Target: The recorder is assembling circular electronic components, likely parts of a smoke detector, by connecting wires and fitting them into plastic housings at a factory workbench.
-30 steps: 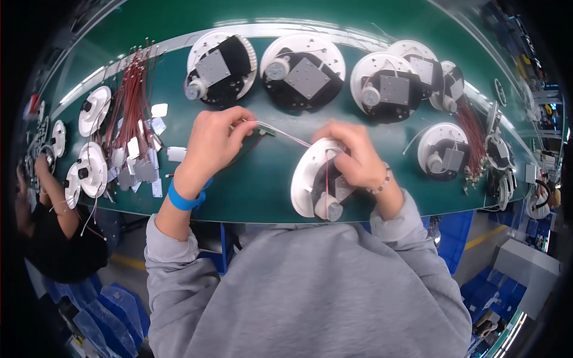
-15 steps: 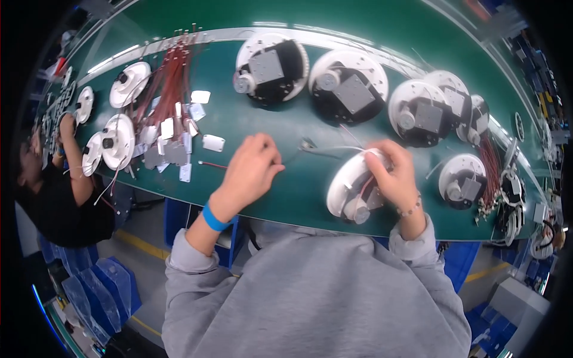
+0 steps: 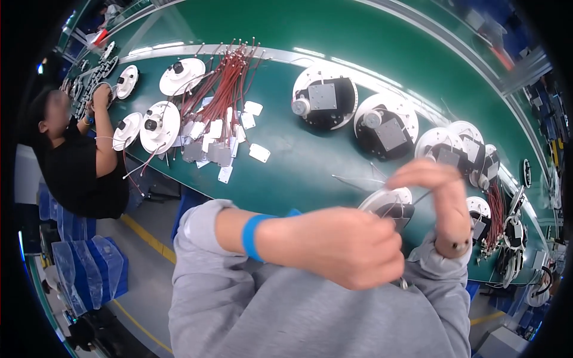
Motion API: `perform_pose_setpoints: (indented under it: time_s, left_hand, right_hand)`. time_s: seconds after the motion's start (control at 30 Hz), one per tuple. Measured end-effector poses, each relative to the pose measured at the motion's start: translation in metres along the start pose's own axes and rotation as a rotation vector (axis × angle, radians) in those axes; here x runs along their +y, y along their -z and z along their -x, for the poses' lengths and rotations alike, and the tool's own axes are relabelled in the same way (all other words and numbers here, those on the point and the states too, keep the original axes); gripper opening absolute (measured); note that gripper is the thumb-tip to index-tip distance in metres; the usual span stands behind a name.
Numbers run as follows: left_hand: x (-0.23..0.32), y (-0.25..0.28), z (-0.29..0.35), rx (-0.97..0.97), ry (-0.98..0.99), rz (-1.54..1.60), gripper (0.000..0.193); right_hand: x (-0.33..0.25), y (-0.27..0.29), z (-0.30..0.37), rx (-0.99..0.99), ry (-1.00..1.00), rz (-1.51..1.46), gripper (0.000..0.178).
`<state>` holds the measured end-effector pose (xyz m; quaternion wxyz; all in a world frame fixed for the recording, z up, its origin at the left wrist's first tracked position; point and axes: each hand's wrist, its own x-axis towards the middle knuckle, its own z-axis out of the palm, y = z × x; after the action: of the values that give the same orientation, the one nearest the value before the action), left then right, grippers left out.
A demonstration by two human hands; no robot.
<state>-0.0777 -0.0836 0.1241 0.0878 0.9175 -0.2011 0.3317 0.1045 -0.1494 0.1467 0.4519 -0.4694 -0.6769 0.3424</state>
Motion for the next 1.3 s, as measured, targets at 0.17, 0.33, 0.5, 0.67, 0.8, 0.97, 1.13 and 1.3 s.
perform_pose_setpoints:
  time_s: [0.17, 0.33, 0.5, 0.67, 0.8, 0.97, 1.13, 1.3]
  left_hand:
    - [-0.008, -0.016, 0.002, -0.019, 0.007, 0.160, 0.012]
    - [-0.058, 0.027, 0.035, 0.060, 0.456, 0.202, 0.018]
    - [-0.146, 0.049, 0.203, -0.220, 1.400, -0.688, 0.032]
    - [-0.168, 0.033, 0.206, -0.115, 1.604, -0.569, 0.019]
    - [-0.153, 0.055, 0.194, -0.123, 1.660, -0.578, 0.018]
    - [-0.132, 0.082, 0.165, 0.181, 1.513, -0.665, 0.015]
    - [-0.132, 0.106, 0.155, 0.411, 1.341, -0.938, 0.007]
    - [-0.122, 0.119, 0.136, 0.584, 1.130, -0.798, 0.011]
  right_hand:
    - [0.016, -0.024, 0.006, -0.084, 0.159, -0.359, 0.020]
    - [0.027, 0.001, 0.037, 0.445, 0.143, -0.808, 0.039]
    - [0.023, 0.036, 0.094, 0.520, 0.064, -0.634, 0.049]
    - [0.031, 0.041, 0.126, 0.631, 0.026, -0.516, 0.050]
    - [0.039, 0.042, 0.110, 0.540, 0.116, -0.502, 0.047]
    - [0.039, 0.037, 0.099, 0.526, 0.097, -0.514, 0.045]
    - [0.037, 0.035, 0.098, 0.606, 0.018, -0.467, 0.047]
    - [0.038, 0.028, 0.083, 0.516, -0.066, -0.321, 0.039]
